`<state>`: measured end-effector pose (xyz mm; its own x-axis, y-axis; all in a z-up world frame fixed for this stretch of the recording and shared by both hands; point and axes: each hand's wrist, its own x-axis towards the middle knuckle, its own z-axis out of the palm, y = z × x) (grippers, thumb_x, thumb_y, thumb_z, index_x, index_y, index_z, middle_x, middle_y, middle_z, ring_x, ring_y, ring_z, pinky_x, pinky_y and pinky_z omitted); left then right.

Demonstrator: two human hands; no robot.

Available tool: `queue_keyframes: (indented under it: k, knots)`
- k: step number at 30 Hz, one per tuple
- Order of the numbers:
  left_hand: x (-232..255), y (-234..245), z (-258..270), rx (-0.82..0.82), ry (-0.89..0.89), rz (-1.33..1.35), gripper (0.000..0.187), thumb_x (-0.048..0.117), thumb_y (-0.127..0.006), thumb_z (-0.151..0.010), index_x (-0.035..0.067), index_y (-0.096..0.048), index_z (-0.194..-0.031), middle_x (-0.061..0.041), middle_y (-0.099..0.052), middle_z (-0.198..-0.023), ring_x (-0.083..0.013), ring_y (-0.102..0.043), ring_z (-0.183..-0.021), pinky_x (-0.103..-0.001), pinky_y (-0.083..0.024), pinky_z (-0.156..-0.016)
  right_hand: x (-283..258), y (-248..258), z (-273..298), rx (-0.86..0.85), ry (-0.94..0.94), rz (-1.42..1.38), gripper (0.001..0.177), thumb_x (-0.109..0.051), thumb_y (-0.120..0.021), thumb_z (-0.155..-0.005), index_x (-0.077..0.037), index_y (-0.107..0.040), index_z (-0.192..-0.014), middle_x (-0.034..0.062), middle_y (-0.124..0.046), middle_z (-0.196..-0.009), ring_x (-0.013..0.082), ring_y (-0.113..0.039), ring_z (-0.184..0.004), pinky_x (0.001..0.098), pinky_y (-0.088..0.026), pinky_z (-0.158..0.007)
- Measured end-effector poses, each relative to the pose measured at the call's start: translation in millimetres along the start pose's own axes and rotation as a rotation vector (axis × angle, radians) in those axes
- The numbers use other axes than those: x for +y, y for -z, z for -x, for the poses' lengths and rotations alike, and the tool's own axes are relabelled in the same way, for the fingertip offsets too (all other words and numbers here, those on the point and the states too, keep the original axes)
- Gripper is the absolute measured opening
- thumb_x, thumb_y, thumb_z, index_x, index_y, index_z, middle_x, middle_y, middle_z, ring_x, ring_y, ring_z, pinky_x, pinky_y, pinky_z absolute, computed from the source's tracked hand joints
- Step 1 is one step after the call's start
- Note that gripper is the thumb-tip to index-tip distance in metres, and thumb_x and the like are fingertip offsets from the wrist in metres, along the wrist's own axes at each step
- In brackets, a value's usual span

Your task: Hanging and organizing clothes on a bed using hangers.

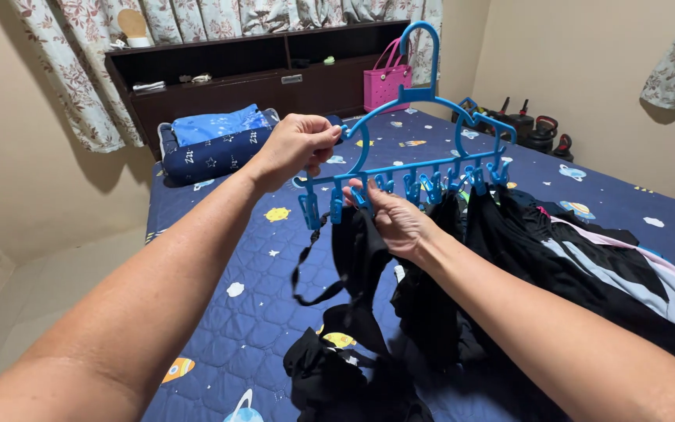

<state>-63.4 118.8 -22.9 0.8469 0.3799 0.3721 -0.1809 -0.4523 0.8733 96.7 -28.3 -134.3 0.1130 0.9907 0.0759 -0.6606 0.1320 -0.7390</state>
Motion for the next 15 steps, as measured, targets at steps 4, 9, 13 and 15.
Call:
queue_keyframes:
  k: [4,9,13,15]
  knots:
    - [-7,1,0,-0.009,0.001,0.001,0.033,0.027,-0.063,-0.102,0.008,-0.060,-0.075,0.002,-0.054,-0.062,-0.0055,-0.044,-0.053,-0.026,-0.042,-0.049,9,9,-15,0.180,0.092,0.015,0.030,-0.016,-0.072,-0.090,-0.009,-0.062,-0.118,0.0044,-0.073,-0.113,0.0158,-0.067,-0.109,0.0324,-0.055,-0.094]
    - [-5,-3,7,0.040,-0.009,-0.032,0.031,0.027,-0.063,-0.101,0.008,-0.063,-0.076,0.002,-0.055,-0.062,-0.0055,-0.047,-0.053,-0.026,-0.043,-0.049,10,6,-19,0.213,0.112,0.031,0.025,-0.014,-0.072,-0.092,-0.012,-0.062,-0.115,0.0018,-0.072,-0.115,0.0133,-0.067,-0.111,0.0267,-0.042,-0.082]
    - [-5,1,10,0.038,-0.028,-0.031,0.033,0.028,-0.064,-0.101,0.007,-0.061,-0.075,0.002,-0.055,-0.062,-0.0059,-0.047,-0.053,-0.025,-0.042,-0.048,6,5,-12,0.181,0.008,-0.044,0.026,-0.023,-0.071,-0.091,-0.012,-0.064,-0.113,0.0031,-0.072,-0.113,0.0157,-0.067,-0.105,0.0398,-0.061,-0.088]
    - [1,2,14,0.044,-0.010,-0.043,0.033,0.028,-0.064,-0.101,0.007,-0.062,-0.075,0.002,-0.055,-0.062,-0.0057,-0.047,-0.053,-0.025,-0.042,-0.048,3,-11,12,0.183,-0.033,0.033,0.032,-0.033,-0.071,-0.089,-0.011,-0.066,-0.112,0.0049,-0.073,-0.113,0.0164,-0.068,-0.104,0.0391,-0.062,-0.085]
